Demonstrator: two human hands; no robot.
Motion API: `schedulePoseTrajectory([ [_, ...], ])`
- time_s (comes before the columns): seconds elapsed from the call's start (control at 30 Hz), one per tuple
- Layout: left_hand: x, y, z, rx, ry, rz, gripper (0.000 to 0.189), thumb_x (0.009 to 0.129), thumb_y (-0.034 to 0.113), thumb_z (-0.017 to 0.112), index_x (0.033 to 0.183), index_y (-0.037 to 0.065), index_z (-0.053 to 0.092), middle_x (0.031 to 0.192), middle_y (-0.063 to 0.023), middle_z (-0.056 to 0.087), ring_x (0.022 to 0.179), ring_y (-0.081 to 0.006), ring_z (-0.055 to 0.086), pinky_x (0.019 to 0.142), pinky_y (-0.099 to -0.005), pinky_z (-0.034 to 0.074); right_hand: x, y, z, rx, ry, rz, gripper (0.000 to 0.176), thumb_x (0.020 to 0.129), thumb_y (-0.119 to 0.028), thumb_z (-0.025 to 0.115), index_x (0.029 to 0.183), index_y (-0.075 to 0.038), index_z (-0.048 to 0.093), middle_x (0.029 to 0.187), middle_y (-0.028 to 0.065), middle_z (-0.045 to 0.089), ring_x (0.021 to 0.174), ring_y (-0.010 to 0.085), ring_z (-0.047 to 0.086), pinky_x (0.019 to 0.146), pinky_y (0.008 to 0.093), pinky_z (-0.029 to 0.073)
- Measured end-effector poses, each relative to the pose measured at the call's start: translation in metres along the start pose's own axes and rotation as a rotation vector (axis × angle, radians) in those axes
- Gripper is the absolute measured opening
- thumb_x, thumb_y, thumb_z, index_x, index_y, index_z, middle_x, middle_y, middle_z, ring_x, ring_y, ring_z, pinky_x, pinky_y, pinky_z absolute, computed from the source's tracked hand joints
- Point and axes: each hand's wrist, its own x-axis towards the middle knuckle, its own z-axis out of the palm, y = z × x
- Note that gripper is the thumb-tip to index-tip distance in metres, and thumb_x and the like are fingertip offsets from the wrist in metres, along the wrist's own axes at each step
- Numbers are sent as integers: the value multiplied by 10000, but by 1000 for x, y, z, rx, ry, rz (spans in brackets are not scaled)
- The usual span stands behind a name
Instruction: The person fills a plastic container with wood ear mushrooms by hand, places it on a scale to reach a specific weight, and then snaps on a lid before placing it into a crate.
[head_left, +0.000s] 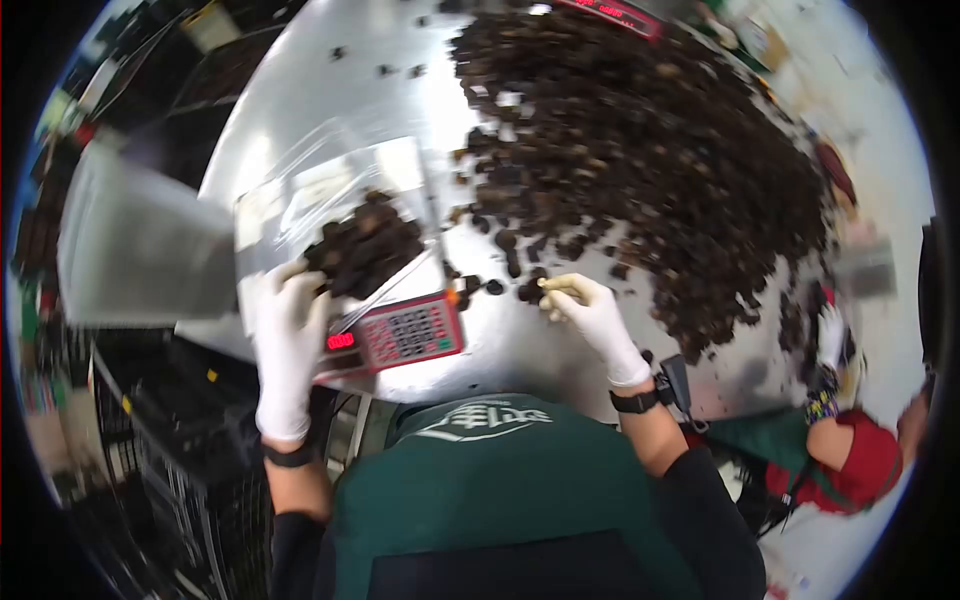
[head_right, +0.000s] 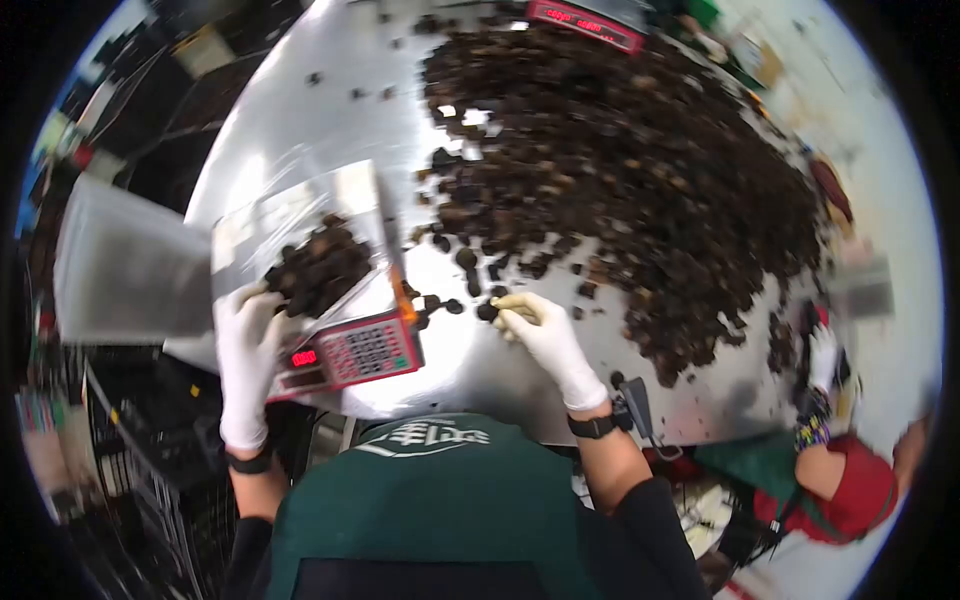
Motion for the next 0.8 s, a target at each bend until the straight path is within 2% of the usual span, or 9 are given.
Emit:
schedulePoseTrajectory([
  [0.13,4,4,3,-47,58,-34,275,777,-24,706,1027,46,613,1184,-134,584,1141,-318,551,994,-396,438,8,31,-42,-459,384,-227,259,890,-92,664,1143,-32,672,907,41,703,763,123,621,702,247,513],
  [0.23,17,15,13,27,72,22,473,799,19,705,1258,76,604,1328,-160,550,1252,-345,505,1074,-432,382,31,24,-68,-788,539,-353,527,778,-154,738,1288,-102,612,1260,116,606,1138,285,568,954,377,488],
  [0.3,28,24,27,-4,-3,128,596,825,60,693,1396,87,526,1426,-190,486,1350,-392,415,1130,-466,321,56,11,-69,-818,547,-409,730,725,-224,787,1403,-159,525,1443,179,458,1321,376,419,1095,450,393],
  [0.4,32,20,42,113,-197,158,593,873,149,663,1428,50,481,1451,-185,464,1399,-444,333,1150,-513,290,101,-4,-64,-880,398,-386,902,690,-288,835,1489,-208,424,1572,230,276,1401,450,324,1162,487,316],
  [0.53,32,20,43,122,-198,142,589,875,158,662,1425,49,483,1429,-180,485,1400,-448,331,1146,-518,295,124,-3,-39,-1092,195,-475,717,692,-395,817,1355,-272,576,1574,184,305,1429,415,301,1085,567,383],
  [0.57,33,19,43,122,-202,140,587,874,157,663,1423,48,485,1426,-180,488,1402,-447,330,1144,-517,296,121,0,-34,-1117,219,-595,559,722,-338,795,1251,-233,648,1517,156,404,1365,379,393,1035,510,439],
  [0.67,33,17,44,118,-199,124,583,869,153,665,1417,49,493,1407,-181,502,1402,-447,332,1141,-513,302,114,4,-35,-1029,349,-561,257,769,-203,733,1020,-148,716,1235,55,612,1130,268,569,904,353,525],
  [0.77,33,21,44,119,-187,107,583,858,140,674,1408,51,505,1398,-177,509,1406,-440,332,1141,-512,302,118,15,-58,-794,412,-549,254,809,-209,724,1039,-101,714,1089,59,663,1003,240,637,869,346,526],
  [0.8,32,20,43,127,-184,106,583,850,135,681,1402,50,511,1397,-172,513,1397,-431,348,1138,-507,307,117,15,-68,-609,392,-427,270,847,-224,714,1066,-67,707,1050,55,683,973,207,649,855,325,521],
])
